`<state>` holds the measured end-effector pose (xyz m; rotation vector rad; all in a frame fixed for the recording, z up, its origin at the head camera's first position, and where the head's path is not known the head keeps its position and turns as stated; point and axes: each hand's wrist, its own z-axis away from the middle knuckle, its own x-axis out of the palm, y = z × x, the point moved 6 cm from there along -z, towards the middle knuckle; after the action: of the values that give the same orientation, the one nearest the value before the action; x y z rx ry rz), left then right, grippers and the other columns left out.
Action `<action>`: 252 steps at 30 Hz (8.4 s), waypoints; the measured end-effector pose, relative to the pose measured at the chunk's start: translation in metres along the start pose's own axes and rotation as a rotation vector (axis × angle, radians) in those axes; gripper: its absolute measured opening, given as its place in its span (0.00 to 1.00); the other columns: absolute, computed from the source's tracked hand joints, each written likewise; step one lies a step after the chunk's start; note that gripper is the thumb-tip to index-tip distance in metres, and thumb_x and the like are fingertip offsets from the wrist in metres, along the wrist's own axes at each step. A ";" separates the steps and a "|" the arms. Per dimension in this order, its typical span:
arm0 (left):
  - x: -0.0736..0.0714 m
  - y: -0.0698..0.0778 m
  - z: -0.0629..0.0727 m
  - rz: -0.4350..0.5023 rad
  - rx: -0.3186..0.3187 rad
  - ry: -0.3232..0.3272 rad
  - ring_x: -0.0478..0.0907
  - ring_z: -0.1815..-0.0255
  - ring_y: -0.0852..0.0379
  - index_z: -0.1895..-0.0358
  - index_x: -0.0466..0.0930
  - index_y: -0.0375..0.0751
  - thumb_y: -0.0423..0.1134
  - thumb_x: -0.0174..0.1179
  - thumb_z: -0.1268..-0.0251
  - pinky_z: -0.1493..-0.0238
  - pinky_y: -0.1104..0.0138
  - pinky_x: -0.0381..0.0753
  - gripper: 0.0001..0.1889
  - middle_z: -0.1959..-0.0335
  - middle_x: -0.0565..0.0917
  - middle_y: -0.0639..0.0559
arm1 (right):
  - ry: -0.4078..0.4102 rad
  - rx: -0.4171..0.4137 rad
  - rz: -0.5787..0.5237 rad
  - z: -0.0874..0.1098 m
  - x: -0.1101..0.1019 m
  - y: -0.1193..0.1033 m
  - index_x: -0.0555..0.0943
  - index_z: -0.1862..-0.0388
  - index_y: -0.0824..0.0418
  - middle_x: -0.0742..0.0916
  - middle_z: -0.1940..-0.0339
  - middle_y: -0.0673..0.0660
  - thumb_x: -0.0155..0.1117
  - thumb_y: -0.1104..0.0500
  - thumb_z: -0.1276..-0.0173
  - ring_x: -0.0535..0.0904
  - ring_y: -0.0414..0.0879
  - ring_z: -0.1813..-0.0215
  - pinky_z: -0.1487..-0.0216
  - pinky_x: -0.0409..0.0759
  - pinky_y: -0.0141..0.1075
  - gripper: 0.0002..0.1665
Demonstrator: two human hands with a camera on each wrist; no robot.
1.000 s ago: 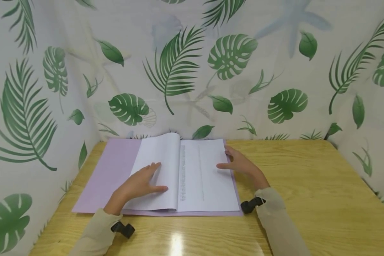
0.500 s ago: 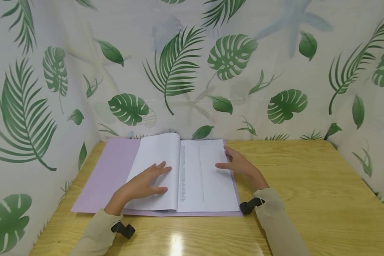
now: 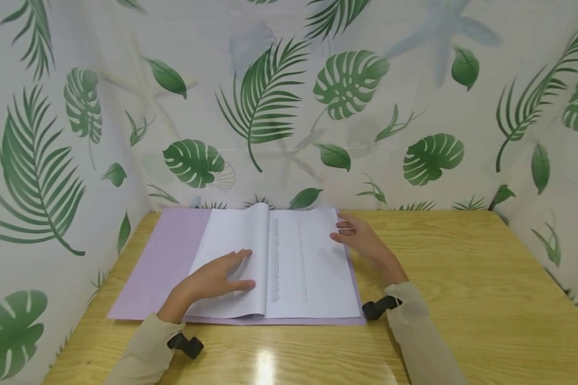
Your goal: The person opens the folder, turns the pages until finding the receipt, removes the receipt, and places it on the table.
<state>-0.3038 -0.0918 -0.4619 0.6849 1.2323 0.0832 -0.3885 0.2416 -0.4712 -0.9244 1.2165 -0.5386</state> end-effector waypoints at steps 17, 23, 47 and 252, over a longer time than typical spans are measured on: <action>0.002 -0.004 -0.002 -0.013 -0.013 -0.008 0.58 0.19 0.40 0.20 0.58 0.40 0.61 0.63 0.32 0.20 0.50 0.62 0.46 0.19 0.62 0.43 | -0.161 -0.090 -0.236 0.010 -0.009 -0.003 0.67 0.23 0.65 0.78 0.31 0.74 0.66 0.59 0.27 0.85 0.55 0.39 0.45 0.88 0.42 0.36; 0.003 -0.004 -0.003 -0.002 -0.015 -0.004 0.58 0.18 0.40 0.20 0.58 0.40 0.62 0.63 0.32 0.20 0.50 0.61 0.46 0.19 0.62 0.43 | -0.225 -0.079 -0.199 0.009 0.005 -0.008 0.68 0.23 0.60 0.76 0.28 0.70 0.69 0.55 0.29 0.79 0.61 0.33 0.42 0.86 0.44 0.38; -0.003 -0.001 -0.003 0.023 0.005 0.025 0.61 0.19 0.44 0.21 0.60 0.37 0.61 0.60 0.29 0.20 0.52 0.62 0.43 0.21 0.65 0.42 | -0.281 -0.116 -0.096 0.008 0.055 -0.043 0.62 0.20 0.42 0.68 0.20 0.62 0.72 0.48 0.32 0.74 0.63 0.27 0.27 0.70 0.62 0.45; 0.005 -0.009 0.003 -0.103 -0.121 -0.085 0.58 0.18 0.43 0.19 0.58 0.44 0.60 0.62 0.31 0.22 0.47 0.64 0.43 0.19 0.62 0.46 | -0.060 0.018 -0.067 0.008 -0.004 -0.006 0.54 0.17 0.63 0.70 0.22 0.68 0.64 0.50 0.25 0.58 0.65 0.18 0.22 0.61 0.61 0.47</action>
<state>-0.3021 -0.0975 -0.4704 0.5140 1.1689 0.0424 -0.3816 0.2437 -0.4631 -0.9624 1.1284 -0.5708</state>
